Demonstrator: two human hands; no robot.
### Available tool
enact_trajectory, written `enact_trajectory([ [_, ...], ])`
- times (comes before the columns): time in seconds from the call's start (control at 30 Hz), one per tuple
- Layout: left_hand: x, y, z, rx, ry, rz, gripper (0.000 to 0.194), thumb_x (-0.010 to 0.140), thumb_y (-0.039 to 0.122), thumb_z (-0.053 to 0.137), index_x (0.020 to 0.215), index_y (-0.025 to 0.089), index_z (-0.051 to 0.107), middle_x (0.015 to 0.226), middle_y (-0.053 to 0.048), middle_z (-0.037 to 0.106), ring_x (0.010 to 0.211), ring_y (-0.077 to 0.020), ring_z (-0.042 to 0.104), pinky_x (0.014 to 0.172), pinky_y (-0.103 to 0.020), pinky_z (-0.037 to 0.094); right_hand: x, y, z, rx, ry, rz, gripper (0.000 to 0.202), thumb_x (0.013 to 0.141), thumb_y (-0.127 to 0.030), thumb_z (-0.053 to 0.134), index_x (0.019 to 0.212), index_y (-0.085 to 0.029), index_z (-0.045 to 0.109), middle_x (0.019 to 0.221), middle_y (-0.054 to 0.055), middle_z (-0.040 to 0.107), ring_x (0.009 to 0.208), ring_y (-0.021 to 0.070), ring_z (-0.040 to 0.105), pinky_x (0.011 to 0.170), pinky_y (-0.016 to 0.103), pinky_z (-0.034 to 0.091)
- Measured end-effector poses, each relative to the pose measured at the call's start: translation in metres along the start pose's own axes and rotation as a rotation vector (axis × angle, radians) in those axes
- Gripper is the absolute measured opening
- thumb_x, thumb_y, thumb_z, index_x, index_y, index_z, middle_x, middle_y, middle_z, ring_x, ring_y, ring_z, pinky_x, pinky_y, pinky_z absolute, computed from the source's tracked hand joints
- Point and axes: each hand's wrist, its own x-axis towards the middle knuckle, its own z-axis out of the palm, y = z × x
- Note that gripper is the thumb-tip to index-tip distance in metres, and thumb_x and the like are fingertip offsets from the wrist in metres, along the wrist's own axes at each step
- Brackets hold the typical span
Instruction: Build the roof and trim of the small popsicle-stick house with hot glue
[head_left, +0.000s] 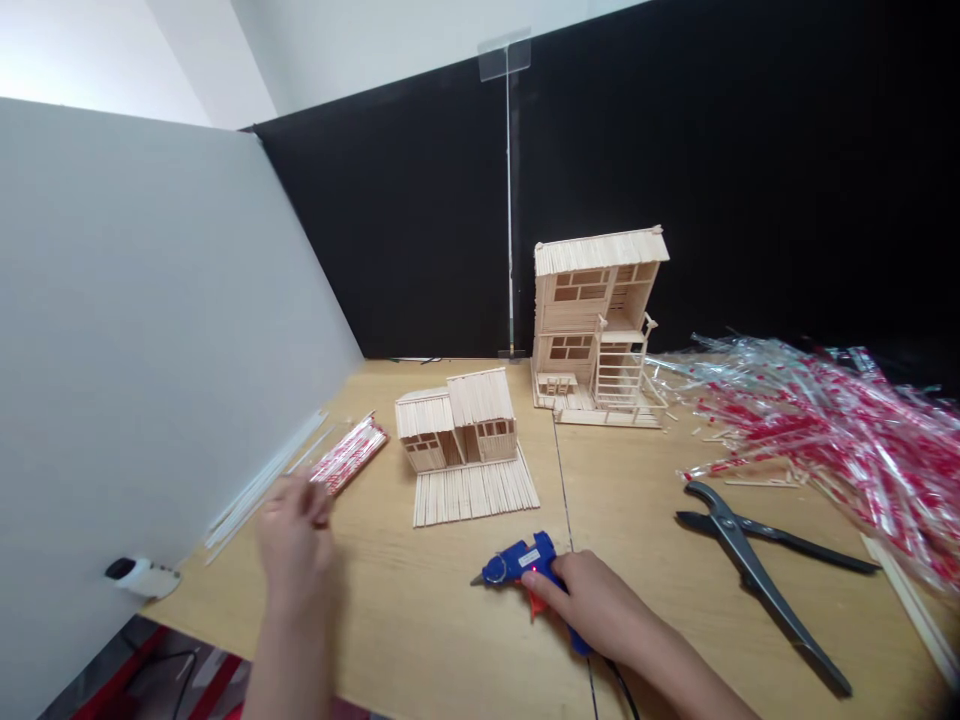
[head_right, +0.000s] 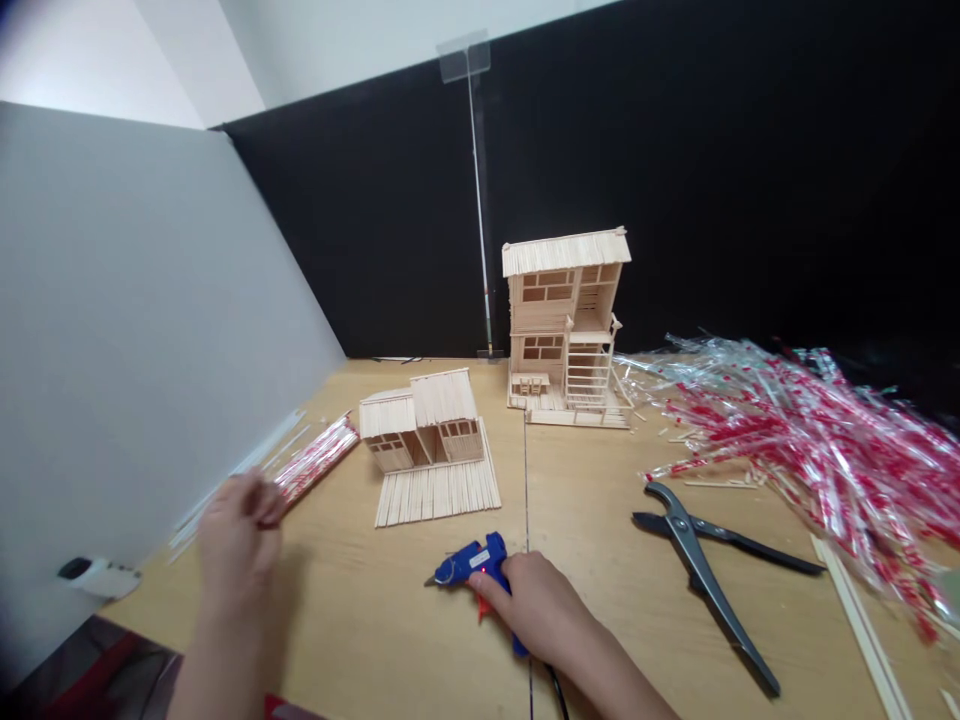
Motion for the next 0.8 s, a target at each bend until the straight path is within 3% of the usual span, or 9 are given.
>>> enact_trajectory([
  [0.1, -0.027, -0.025, 0.051, 0.157, -0.303, -0.104, 0.025, 0.076, 0.041, 0.072, 0.075, 0.021, 0.059, 0.048, 0.006, 0.04, 0.042, -0.0101, 0.035, 0.043, -0.024, 0.027, 0.001, 0.001, 0.001, -0.004, 0.004, -0.003, 0.059, 0.091, -0.063, 0.041, 0.07, -0.015, 0.067, 0.071, 0.011, 0.07, 0.06, 0.0195, 0.06, 0.054, 0.028, 0.03],
  [0.17, -0.039, -0.035, 0.083, 0.501, -0.598, 0.022, 0.033, 0.088, 0.039, 0.059, 0.115, 0.022, 0.061, 0.058, 0.003, 0.053, 0.053, -0.0141, 0.051, 0.054, -0.026, 0.039, 0.002, 0.002, 0.002, 0.013, 0.005, -0.005, 0.058, 0.091, -0.062, 0.041, 0.069, -0.015, 0.067, 0.07, 0.011, 0.07, 0.06, 0.0192, 0.06, 0.054, 0.028, 0.03],
  [0.27, -0.044, -0.044, 0.114, 1.034, -0.71, 0.197, 0.048, 0.096, 0.035, 0.044, 0.143, 0.023, 0.043, 0.08, -0.006, 0.07, 0.072, -0.0208, 0.066, 0.067, -0.031, 0.046, 0.002, 0.003, 0.003, 0.039, 0.0, -0.01, 0.057, 0.091, -0.062, 0.041, 0.069, -0.016, 0.066, 0.072, 0.011, 0.07, 0.062, 0.0193, 0.061, 0.054, 0.027, 0.03],
  [0.37, -0.037, -0.05, 0.13, 1.304, -0.723, 0.236, 0.051, 0.1, 0.035, 0.036, 0.148, 0.019, 0.034, 0.092, -0.014, 0.073, 0.082, -0.0273, 0.07, 0.07, -0.035, 0.048, 0.001, 0.004, 0.003, 0.043, -0.009, -0.022, 0.058, 0.092, -0.063, 0.041, 0.068, -0.016, 0.065, 0.072, 0.011, 0.071, 0.063, 0.0196, 0.062, 0.055, 0.027, 0.03],
  [0.5, -0.027, -0.059, 0.136, 1.305, -0.753, 0.231, 0.046, 0.098, 0.033, 0.04, 0.14, 0.015, 0.042, 0.094, -0.016, 0.073, 0.087, -0.0285, 0.07, 0.071, -0.035, 0.048, 0.0, 0.003, 0.002, 0.039, -0.014, -0.019, 0.057, 0.091, -0.062, 0.042, 0.07, -0.015, 0.066, 0.075, 0.013, 0.072, 0.064, 0.0198, 0.063, 0.055, 0.027, 0.03],
  [0.6, -0.027, -0.062, 0.133, 1.199, -0.792, 0.238, 0.027, 0.097, 0.035, 0.043, 0.111, 0.021, 0.062, 0.091, -0.01, 0.073, 0.083, -0.0241, 0.069, 0.067, -0.029, 0.044, 0.001, 0.002, 0.002, 0.036, -0.007, -0.015, 0.055, 0.092, -0.06, 0.042, 0.072, -0.015, 0.067, 0.075, 0.012, 0.071, 0.064, 0.0196, 0.063, 0.055, 0.027, 0.031],
  [0.7, -0.03, -0.06, 0.118, 1.162, -0.753, 0.241, 0.034, 0.099, 0.039, 0.035, 0.086, 0.021, 0.061, 0.081, -0.006, 0.07, 0.074, -0.0195, 0.066, 0.063, -0.026, 0.039, 0.002, 0.003, 0.002, 0.019, 0.002, -0.015, 0.056, 0.092, -0.061, 0.042, 0.07, -0.015, 0.066, 0.071, 0.011, 0.07, 0.061, 0.0186, 0.061, 0.055, 0.027, 0.03],
  [0.8, -0.028, -0.055, 0.089, 0.988, -0.567, 0.256, 0.039, 0.1, 0.038, 0.03, 0.077, 0.02, 0.055, 0.071, -0.003, 0.062, 0.067, -0.0157, 0.058, 0.062, -0.025, 0.037, 0.002, 0.003, 0.003, 0.001, 0.001, -0.026, 0.06, 0.092, -0.063, 0.04, 0.066, -0.016, 0.065, 0.068, 0.01, 0.068, 0.059, 0.0183, 0.058, 0.053, 0.027, 0.029],
])
